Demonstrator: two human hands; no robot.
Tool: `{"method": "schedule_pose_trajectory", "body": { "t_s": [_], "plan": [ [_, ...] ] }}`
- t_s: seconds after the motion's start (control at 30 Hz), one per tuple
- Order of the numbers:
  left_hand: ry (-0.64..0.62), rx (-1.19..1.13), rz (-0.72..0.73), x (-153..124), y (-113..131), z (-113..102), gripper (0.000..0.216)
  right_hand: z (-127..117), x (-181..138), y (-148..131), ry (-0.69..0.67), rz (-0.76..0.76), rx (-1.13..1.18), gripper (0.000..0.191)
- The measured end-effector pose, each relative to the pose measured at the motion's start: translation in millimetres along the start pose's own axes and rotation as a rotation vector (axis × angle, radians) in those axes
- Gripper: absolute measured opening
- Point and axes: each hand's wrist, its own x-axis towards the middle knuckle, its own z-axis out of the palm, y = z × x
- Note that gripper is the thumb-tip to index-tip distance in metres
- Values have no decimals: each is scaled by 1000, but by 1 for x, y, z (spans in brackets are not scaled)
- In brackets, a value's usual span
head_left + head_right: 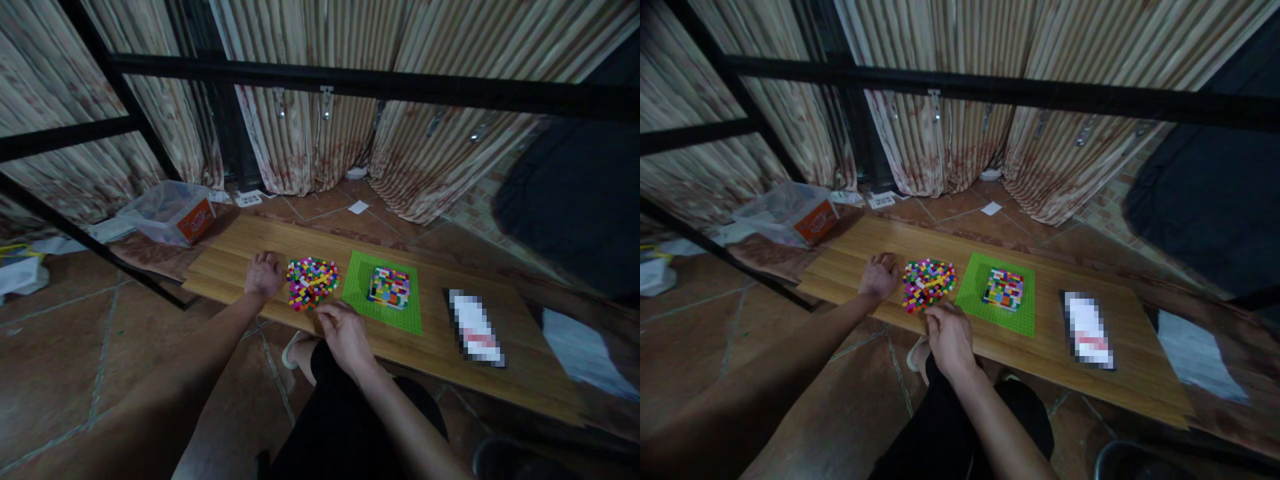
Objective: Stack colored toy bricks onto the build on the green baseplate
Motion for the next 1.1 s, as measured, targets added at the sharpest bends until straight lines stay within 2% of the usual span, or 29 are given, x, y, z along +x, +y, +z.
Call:
{"method": "schedule_pose_trajectory", "body": {
  "t_s": [0.1,0.23,0.4,0.53,0.63,0.9,1.1],
  "plan": [
    [-16,-11,-10,-1,0,0,35,17,6,-1,-42,-31,-88,23],
    [-9,-26,-16,-1,1,0,35,28,16,-2,-34,-99,-214,18],
    [-4,-5,-15,-3,3,1,33,43,24,-6,-55,-182,-286,16],
    [-8,-40,-18,-3,4,0,33,51,28,1,-74,-214,-304,16],
    [-11,-73,-25,-3,5,-1,32,47,30,13,-63,-231,-281,20],
    [-14,-87,-38,-2,5,-1,31,18,42,44,-37,-229,-237,25],
    [-12,-101,-36,-2,5,-1,32,3,43,57,85,-169,-244,26]
  ]
}}
